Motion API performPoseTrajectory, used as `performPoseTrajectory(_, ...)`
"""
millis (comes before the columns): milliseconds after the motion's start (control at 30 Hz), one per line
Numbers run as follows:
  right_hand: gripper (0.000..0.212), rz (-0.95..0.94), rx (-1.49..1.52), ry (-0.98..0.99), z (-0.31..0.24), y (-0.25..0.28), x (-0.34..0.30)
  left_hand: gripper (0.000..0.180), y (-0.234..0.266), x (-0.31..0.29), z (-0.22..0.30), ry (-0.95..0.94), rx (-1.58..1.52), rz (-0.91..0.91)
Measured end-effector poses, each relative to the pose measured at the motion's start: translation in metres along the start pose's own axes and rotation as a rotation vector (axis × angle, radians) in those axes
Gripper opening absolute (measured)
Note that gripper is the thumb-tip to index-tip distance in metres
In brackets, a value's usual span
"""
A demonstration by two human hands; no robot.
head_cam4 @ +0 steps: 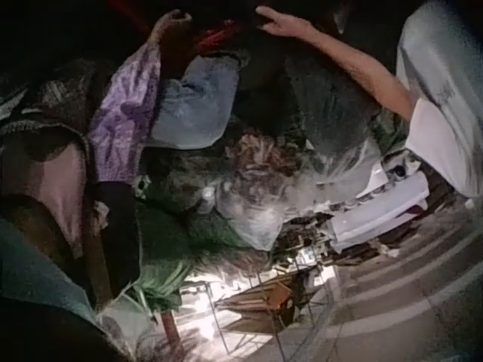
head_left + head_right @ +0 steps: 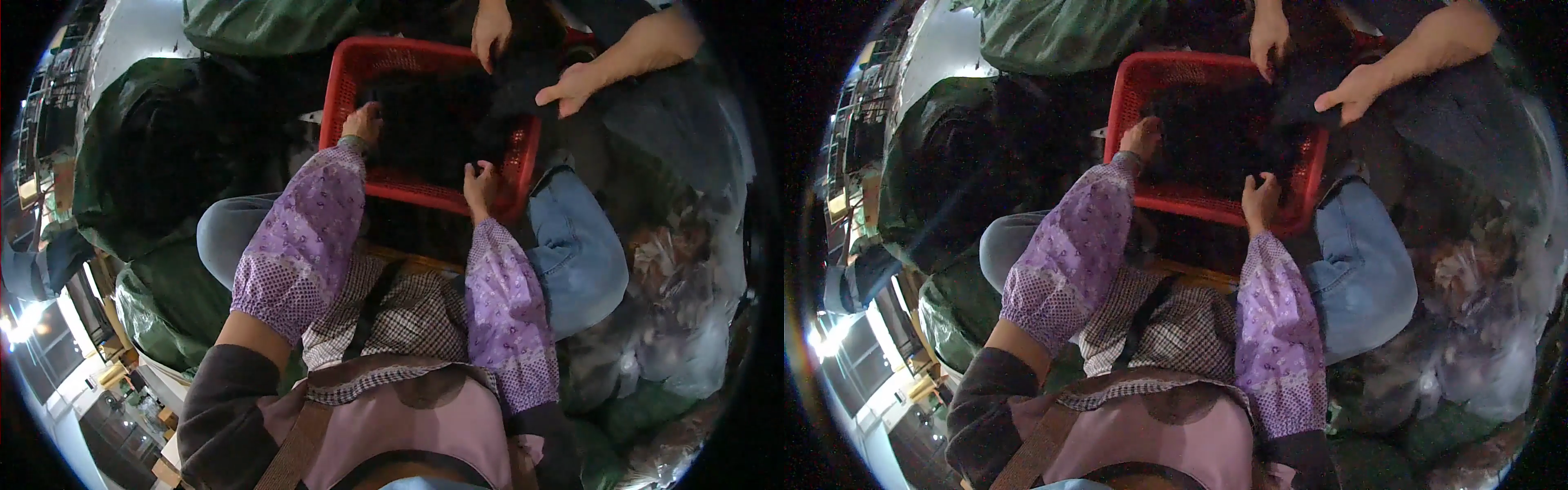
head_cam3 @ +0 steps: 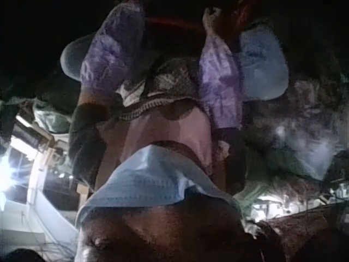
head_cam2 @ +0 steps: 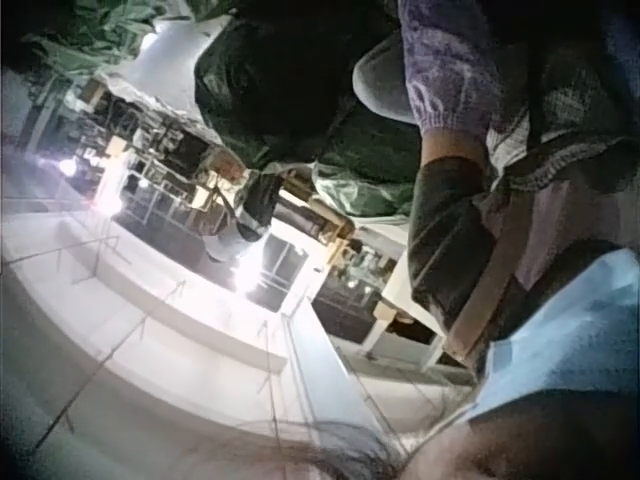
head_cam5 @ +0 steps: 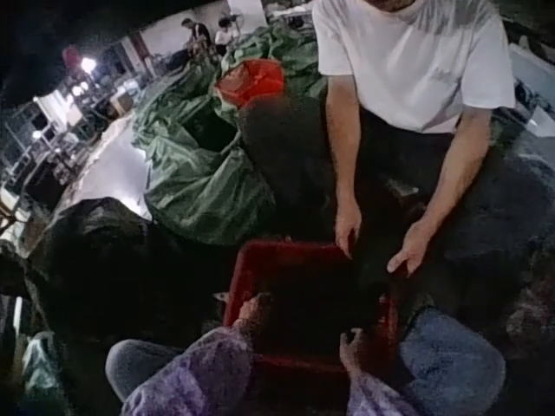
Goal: The person picks up black material from a pile and places it into a red basket, then pulls apart and sorts through the material within the basket.
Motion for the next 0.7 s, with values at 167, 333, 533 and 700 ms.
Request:
performPoseTrajectory(167, 0.027, -0.141, 0.039, 0.022, -0.011, -0.018, -0.011, 0.037, 0.008, 0.017, 0.015, -0.209, 0.037, 0.281)
performPoseTrajectory(333, 0.023, -0.296, 0.139, -0.008, -0.009, -0.042, -0.021, 0.033, 0.002, 0.014, 0.036, -0.056, 0.415, 0.234)
performPoseTrajectory(533, 0.021, -0.443, 0.282, -0.105, -0.031, -0.047, -0.048, 0.026, -0.025, 0.01, 0.041, -0.103, 0.558, 0.031)
performPoseTrajectory(700, 0.021, -0.496, 0.172, 0.079, -0.059, -0.032, -0.031, 0.032, -0.018, -0.003, 0.036, 0.021, 0.481, -0.303)
Point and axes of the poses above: each hand's wrist, its own x-axis towards the middle knuckle, its own y-axis out of the back of the hand, z = x × y, the point moved 6 cm from there along x, towards the middle knuckle, and after that the axes turned 13 degrees about y, right-handed, at the moved point
